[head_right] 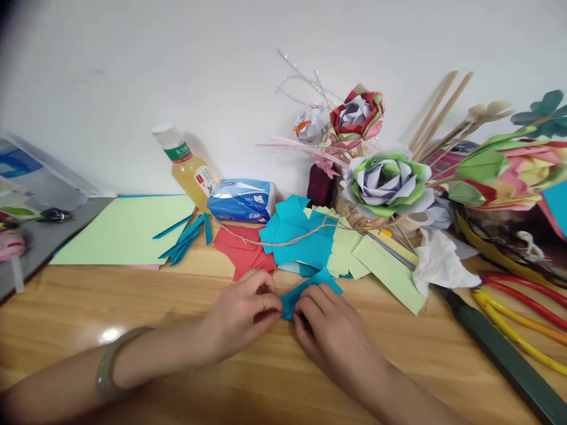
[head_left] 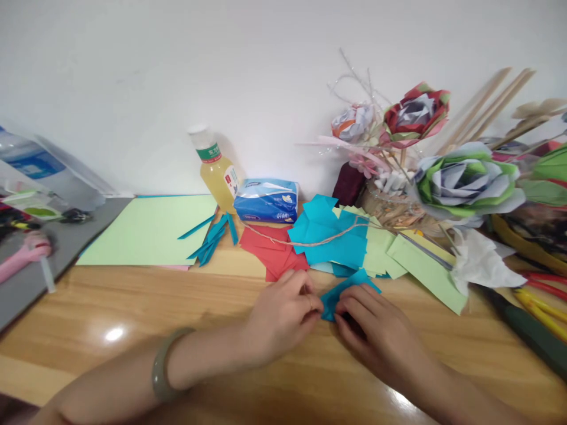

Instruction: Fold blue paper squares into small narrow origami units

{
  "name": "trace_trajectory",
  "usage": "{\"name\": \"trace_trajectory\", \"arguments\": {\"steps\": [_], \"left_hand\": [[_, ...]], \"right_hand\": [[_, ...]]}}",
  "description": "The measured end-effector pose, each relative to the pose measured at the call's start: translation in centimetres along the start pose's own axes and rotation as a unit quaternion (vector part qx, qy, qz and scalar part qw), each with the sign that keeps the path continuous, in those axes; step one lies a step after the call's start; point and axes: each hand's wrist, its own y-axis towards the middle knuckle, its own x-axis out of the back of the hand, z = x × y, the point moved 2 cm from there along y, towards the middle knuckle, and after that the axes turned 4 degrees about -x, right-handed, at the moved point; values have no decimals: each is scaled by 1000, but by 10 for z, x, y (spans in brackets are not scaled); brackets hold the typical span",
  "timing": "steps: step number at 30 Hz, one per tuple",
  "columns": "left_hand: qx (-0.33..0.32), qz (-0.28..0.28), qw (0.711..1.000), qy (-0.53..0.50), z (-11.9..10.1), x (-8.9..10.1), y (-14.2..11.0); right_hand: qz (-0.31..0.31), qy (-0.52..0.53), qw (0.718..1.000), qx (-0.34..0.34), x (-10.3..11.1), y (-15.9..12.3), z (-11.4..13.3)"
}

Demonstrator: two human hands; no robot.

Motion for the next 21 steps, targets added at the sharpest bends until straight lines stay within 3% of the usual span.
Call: {"name": "trace_trajectory", "arguments": {"steps": [4,9,21], "left_hand": [[-31,-56,989,133,-14,-5,-11],[-141,-42,971,188,-31,-10,-22],[-116,-21,971,207,-32,-13,-23]], "right_hand": [[-1,6,1000,0,-1,0,-2],[-9,13,1000,-3,-2,-1,-4],[2,28,1000,-3,0,0,-5]]}}
